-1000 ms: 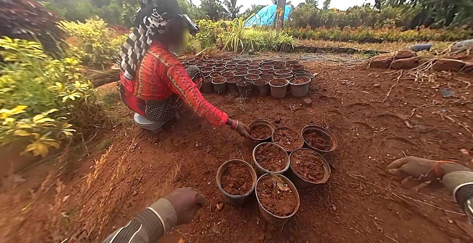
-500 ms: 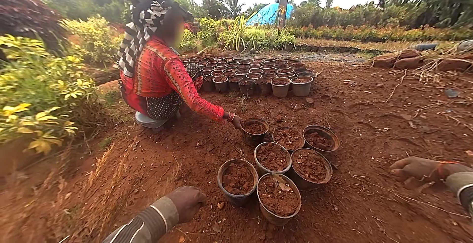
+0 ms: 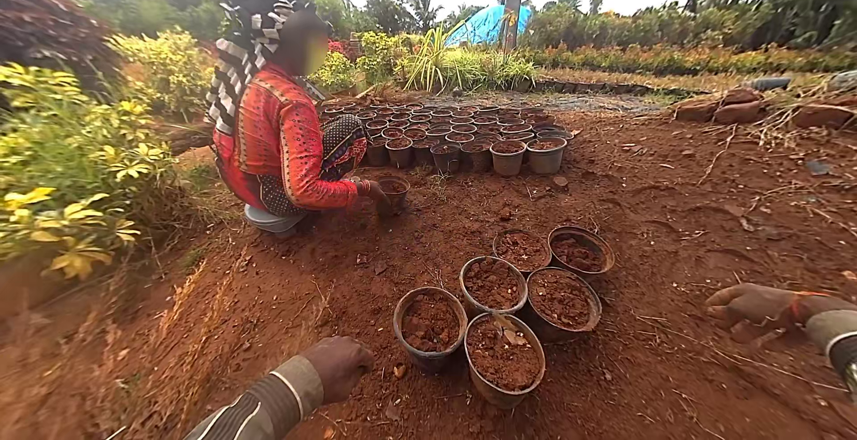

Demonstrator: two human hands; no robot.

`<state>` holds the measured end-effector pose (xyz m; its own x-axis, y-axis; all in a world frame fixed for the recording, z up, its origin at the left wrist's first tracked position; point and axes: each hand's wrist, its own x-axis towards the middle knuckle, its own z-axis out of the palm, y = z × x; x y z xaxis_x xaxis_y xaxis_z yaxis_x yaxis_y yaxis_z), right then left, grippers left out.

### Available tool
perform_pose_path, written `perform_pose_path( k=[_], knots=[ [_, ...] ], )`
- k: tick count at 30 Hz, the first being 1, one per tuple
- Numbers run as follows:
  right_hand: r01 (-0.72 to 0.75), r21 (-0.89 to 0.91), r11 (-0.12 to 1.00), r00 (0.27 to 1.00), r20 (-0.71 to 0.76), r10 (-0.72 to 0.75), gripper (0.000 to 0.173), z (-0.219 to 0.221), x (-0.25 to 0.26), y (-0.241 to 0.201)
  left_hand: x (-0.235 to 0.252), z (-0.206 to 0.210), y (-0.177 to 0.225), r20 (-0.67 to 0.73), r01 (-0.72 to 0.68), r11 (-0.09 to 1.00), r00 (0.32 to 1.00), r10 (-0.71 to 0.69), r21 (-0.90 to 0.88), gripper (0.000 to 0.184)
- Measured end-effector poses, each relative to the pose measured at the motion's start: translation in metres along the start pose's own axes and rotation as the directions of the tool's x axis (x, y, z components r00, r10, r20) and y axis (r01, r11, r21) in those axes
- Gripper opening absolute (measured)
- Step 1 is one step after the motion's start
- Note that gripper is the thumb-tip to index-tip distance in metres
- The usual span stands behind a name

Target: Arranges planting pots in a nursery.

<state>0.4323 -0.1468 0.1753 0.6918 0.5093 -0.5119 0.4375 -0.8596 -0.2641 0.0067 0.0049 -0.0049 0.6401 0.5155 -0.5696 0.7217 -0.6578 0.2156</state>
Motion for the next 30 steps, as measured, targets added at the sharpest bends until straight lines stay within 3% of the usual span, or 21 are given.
perform_pose_path(
  k=[22,30],
  knots=[
    [-0.006,-0.041,0.999,1.0,0.023,0.007,0.037,0.0009,-0.0029,-0.0061,-0.001,-0.0024,-0.0006,0.008,0.003,1.0,1.0,-0.003,0.0,0.032],
    [0.004,0.1,0.995,1.0,-0.012,-0.003,0.037,0.0011,-0.0056,-0.0005,-0.0032,-0.0036,0.0024,0.004,0.0,1.0,1.0,0.0,0.008,0.032]
  ],
)
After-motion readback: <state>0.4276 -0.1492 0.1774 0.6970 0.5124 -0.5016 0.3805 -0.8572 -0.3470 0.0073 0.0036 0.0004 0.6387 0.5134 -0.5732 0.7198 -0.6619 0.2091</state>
